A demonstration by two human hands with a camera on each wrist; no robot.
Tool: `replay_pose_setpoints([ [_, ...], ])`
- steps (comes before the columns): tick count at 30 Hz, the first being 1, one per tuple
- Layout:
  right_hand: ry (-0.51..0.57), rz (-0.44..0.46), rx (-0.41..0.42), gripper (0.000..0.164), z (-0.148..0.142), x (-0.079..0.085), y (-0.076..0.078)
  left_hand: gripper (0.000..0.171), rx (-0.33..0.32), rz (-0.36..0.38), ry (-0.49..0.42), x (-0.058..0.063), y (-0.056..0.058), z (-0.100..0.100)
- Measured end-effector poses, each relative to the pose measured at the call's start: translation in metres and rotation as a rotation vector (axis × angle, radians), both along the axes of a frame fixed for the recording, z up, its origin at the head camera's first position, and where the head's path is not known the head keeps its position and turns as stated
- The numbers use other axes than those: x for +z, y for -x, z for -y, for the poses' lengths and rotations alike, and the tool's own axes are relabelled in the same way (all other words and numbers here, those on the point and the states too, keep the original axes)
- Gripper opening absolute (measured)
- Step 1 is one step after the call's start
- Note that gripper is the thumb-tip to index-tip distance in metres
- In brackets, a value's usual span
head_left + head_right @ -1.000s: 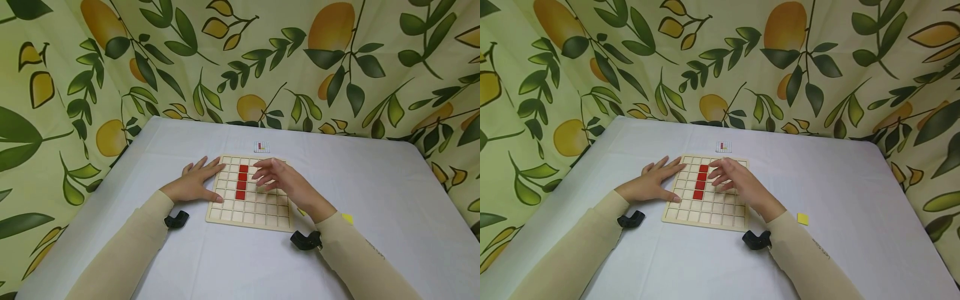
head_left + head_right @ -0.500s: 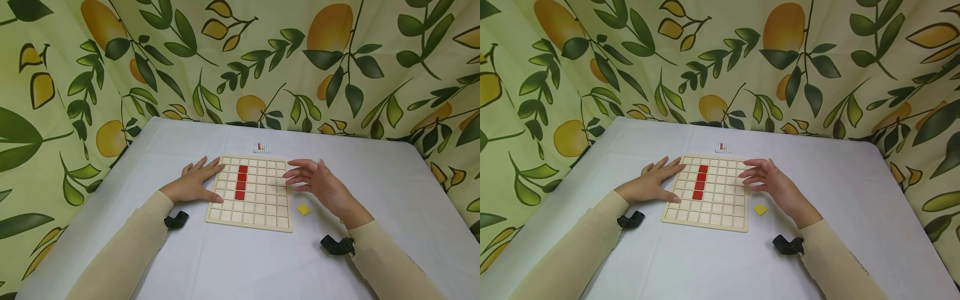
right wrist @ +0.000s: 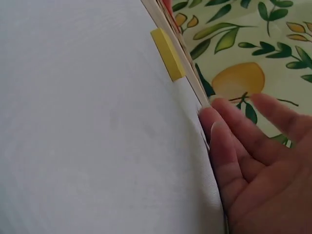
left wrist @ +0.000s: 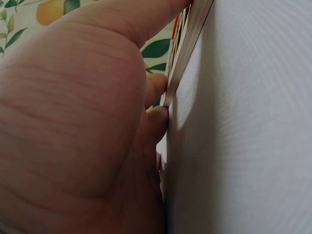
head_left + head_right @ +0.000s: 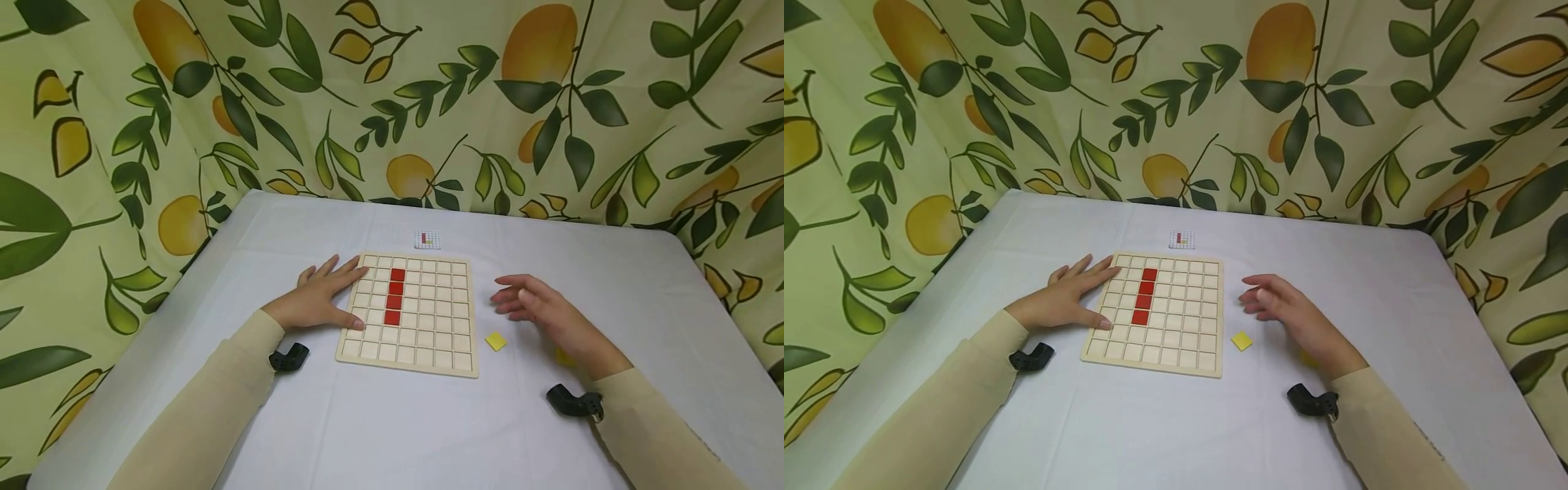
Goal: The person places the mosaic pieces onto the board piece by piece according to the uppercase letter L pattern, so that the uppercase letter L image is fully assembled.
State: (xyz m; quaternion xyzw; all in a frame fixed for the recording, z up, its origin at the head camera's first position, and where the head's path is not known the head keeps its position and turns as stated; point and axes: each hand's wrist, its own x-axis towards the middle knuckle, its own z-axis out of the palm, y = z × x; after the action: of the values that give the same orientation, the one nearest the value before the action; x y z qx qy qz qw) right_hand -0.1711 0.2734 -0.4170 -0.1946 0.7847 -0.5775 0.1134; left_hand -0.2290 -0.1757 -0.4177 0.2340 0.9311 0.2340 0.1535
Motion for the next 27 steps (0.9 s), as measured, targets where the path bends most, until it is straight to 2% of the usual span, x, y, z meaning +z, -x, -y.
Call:
replay_pose_setpoints([
  [4,-0.145,-0.026,0.023,0.045,-0.002,-0.009,0.003,0.122,0.005,0.000,0.002,0.000,0.001,0.001],
  [7,-0.192,-0.053,0.069,0.048,-0.002,-0.010,0.005,0.122,0.009,-0.001,0.003,-0.001,0.001,0.003],
  [12,-0.288,-0.068,0.111,0.031,0.003,-0.007,0.003,0.122,0.003,-0.007,0.008,-0.002,0.001,0.005],
  [16,-0.342,-0.065,0.095,0.020,0.008,-0.003,-0.001,0.122,-0.003,-0.008,0.008,-0.001,0.001,0.006],
  [23,-0.380,-0.111,0.012,0.022,0.013,-0.001,-0.006,0.121,-0.009,-0.007,0.008,-0.001,0.000,0.004],
  [27,-0.389,-0.111,-0.046,0.017,0.017,0.001,-0.010,0.122,-0.012,-0.006,0.003,-0.002,0.001,0.002],
])
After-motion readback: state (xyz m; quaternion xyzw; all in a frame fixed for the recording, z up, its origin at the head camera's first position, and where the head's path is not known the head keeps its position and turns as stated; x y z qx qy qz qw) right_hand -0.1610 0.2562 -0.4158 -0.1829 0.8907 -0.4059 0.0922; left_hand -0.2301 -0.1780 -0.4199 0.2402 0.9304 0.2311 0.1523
